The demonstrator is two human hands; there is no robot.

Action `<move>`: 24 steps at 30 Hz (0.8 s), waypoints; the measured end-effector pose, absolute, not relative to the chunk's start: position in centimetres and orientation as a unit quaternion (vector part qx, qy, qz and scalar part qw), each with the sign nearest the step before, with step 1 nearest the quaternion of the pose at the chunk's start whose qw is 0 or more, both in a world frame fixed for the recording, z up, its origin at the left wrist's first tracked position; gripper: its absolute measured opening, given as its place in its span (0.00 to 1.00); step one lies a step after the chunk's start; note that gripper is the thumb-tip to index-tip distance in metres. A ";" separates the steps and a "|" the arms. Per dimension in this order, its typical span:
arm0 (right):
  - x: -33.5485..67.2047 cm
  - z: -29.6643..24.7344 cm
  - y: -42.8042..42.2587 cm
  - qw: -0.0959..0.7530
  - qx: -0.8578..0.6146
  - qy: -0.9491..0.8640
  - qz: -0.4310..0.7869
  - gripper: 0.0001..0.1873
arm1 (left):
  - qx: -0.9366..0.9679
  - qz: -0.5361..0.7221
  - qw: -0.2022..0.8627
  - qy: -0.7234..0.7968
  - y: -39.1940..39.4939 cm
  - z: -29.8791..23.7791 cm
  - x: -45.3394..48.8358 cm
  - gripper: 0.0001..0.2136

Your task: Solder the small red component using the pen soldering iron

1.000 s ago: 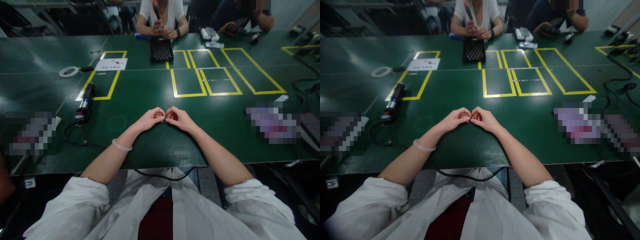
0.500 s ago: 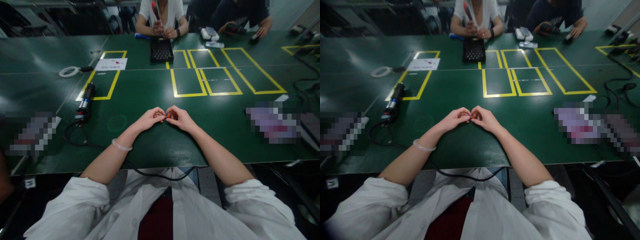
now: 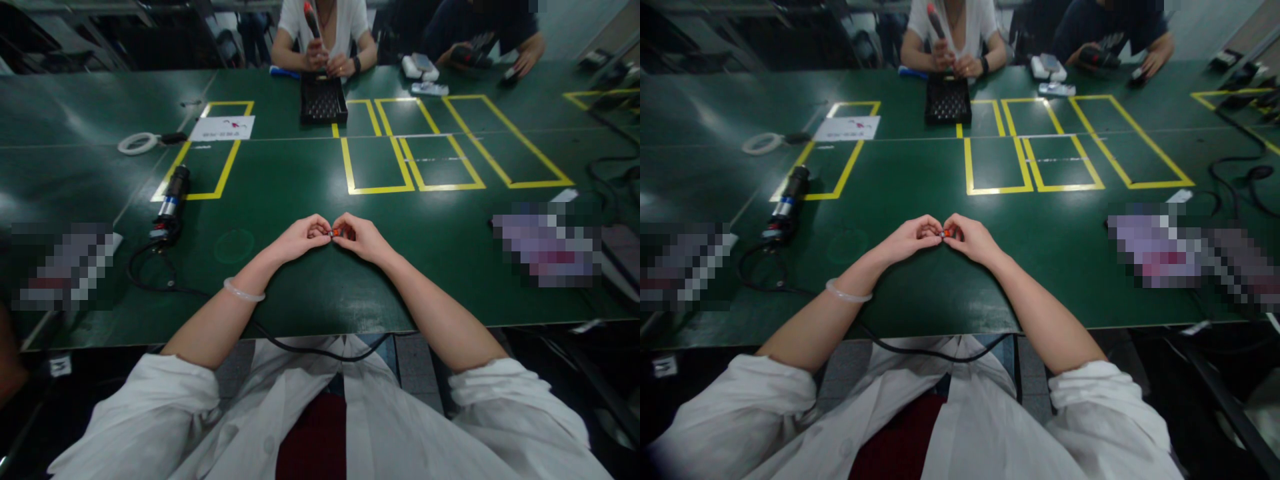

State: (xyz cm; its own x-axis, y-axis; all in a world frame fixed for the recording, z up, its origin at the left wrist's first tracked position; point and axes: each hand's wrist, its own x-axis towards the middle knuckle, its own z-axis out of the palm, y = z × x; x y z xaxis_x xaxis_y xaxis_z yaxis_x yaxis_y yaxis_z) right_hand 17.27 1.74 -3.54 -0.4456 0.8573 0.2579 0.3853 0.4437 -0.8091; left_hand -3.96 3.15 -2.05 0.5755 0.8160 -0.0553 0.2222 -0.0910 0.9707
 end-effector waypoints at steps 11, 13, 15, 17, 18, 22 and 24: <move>17.3 -3.5 1.7 0.334 -0.402 -0.778 0.348 0.09 | 0.699 0.261 0.544 0.384 3.2 -2.1 -4.0 0.16; 17.2 -3.5 1.8 0.333 -0.402 -0.779 0.347 0.09 | 0.700 0.261 0.542 0.385 3.1 -2.1 -4.0 0.15; 17.2 -3.5 1.7 0.334 -0.404 -0.779 0.346 0.09 | 0.702 0.259 0.540 0.386 3.1 -2.1 -4.0 0.15; 17.2 -3.5 1.7 0.334 -0.405 -0.778 0.345 0.09 | 0.703 0.258 0.540 0.385 3.1 -2.1 -4.0 0.15; 17.2 -3.4 1.7 0.333 -0.405 -0.778 0.345 0.09 | 0.703 0.257 0.541 0.384 3.1 -2.0 -4.0 0.15; 17.2 -3.4 1.6 0.329 -0.405 -0.779 0.349 0.08 | 0.702 0.255 0.545 0.380 3.2 -2.0 -4.1 0.14; 17.2 -3.3 1.6 0.331 -0.404 -0.777 0.350 0.08 | 0.701 0.256 0.547 0.379 3.2 -2.1 -4.1 0.14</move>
